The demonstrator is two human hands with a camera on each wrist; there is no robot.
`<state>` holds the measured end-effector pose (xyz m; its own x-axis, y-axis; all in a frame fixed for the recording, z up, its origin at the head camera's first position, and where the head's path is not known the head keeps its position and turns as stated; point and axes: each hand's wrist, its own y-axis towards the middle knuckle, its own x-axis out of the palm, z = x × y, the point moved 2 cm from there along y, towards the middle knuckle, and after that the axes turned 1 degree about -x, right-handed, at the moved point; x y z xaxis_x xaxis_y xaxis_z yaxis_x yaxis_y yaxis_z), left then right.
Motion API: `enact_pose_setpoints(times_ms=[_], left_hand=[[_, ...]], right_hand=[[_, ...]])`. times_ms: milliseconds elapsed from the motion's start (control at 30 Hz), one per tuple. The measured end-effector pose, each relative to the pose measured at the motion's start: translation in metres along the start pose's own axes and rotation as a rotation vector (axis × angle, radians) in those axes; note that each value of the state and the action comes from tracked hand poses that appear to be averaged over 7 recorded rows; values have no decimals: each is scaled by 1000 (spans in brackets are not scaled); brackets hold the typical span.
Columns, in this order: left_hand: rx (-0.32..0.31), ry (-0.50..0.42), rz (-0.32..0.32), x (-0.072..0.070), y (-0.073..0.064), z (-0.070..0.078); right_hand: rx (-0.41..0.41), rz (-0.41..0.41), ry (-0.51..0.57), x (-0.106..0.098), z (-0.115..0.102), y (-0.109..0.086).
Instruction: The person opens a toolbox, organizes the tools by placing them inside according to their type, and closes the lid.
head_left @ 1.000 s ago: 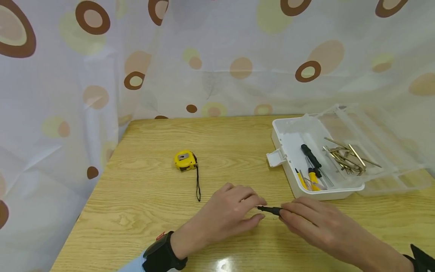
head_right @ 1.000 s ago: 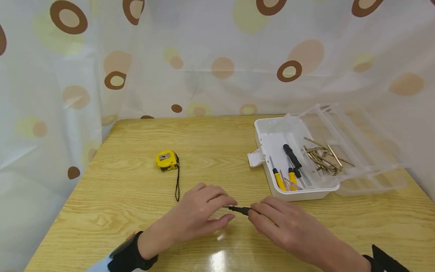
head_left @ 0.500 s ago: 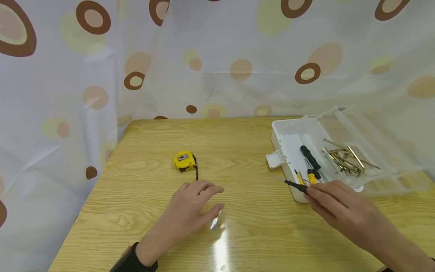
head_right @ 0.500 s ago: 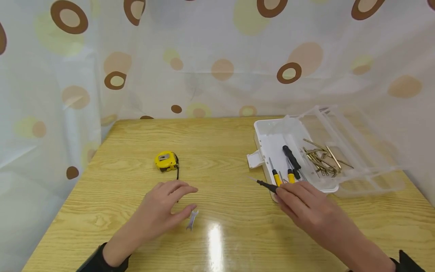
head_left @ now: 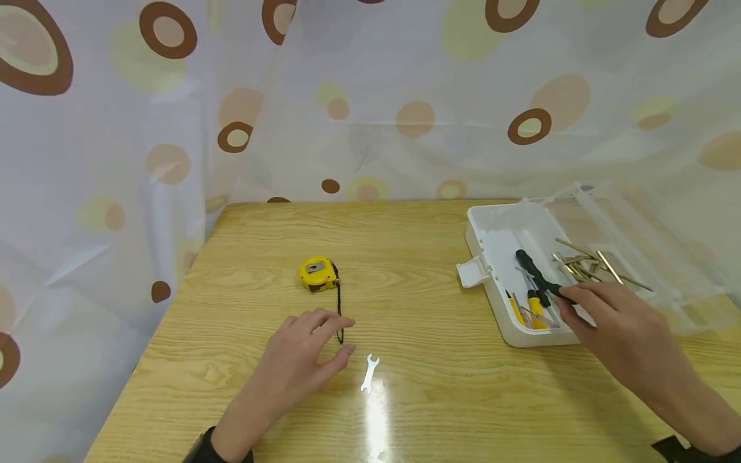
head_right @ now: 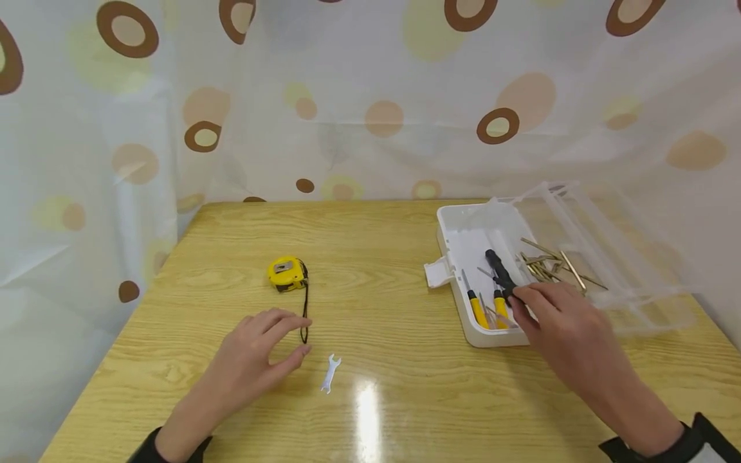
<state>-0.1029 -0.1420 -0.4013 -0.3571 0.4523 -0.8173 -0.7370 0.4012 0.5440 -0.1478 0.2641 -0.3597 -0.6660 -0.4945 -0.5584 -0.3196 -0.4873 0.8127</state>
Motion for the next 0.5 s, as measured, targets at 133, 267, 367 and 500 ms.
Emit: enact_pose_setpoints(times_ms=[133,267,367,500], left_hand=[[10,1,-39,5,-3,3],[-15,22,-229,12,-2,5],[-46,3,-411,18,0,5],[-62,-51,-548,26,4,7]], right_hand=[[18,-77,-4,7,5,-12],[27,-109,8,12,7,-17],[35,-112,0,16,8,-19],[30,-137,-16,19,7,-21]])
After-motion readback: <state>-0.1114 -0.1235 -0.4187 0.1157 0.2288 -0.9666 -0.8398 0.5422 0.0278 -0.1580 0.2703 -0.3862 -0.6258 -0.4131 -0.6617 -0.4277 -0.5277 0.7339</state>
